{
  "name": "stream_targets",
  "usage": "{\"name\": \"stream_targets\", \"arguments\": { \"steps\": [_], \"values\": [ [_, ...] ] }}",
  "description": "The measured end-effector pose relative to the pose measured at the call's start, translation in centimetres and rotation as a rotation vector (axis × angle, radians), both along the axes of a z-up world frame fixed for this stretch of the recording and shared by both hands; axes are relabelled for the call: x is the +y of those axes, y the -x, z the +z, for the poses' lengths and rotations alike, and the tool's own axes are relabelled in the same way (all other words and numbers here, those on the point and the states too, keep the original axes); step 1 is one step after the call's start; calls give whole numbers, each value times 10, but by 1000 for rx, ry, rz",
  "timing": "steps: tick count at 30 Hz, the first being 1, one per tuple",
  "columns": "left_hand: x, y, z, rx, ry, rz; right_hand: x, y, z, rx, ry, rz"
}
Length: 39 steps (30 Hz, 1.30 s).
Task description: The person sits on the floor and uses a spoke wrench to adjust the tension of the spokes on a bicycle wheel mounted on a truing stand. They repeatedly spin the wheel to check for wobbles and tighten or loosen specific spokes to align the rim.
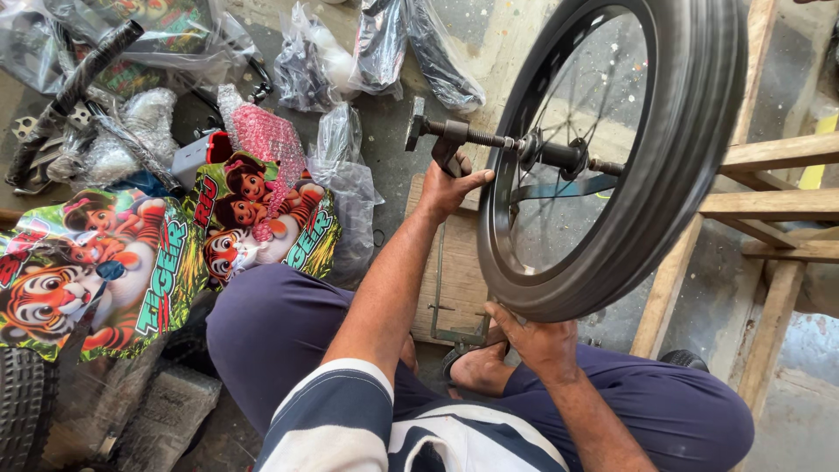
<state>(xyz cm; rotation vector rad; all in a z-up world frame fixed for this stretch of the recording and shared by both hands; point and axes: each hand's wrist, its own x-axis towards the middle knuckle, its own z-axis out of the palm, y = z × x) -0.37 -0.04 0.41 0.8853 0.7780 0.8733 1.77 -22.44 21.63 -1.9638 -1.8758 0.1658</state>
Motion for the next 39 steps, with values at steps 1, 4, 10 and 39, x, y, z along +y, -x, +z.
{"name": "stream_targets", "arguments": {
  "steps": [1,4,10,39],
  "values": [
    [1,0,0,15,-1,-4,1,0,1,-4,-2,-2],
    [1,1,0,25,-8,-13,2,2,2,25,15,-41],
    [1,3,2,48,-11,-13,8,9,18,114,11,-41],
    [-124,30,84,100,519,-93,79,-87,-26,674,347,-344]
  ]
}}
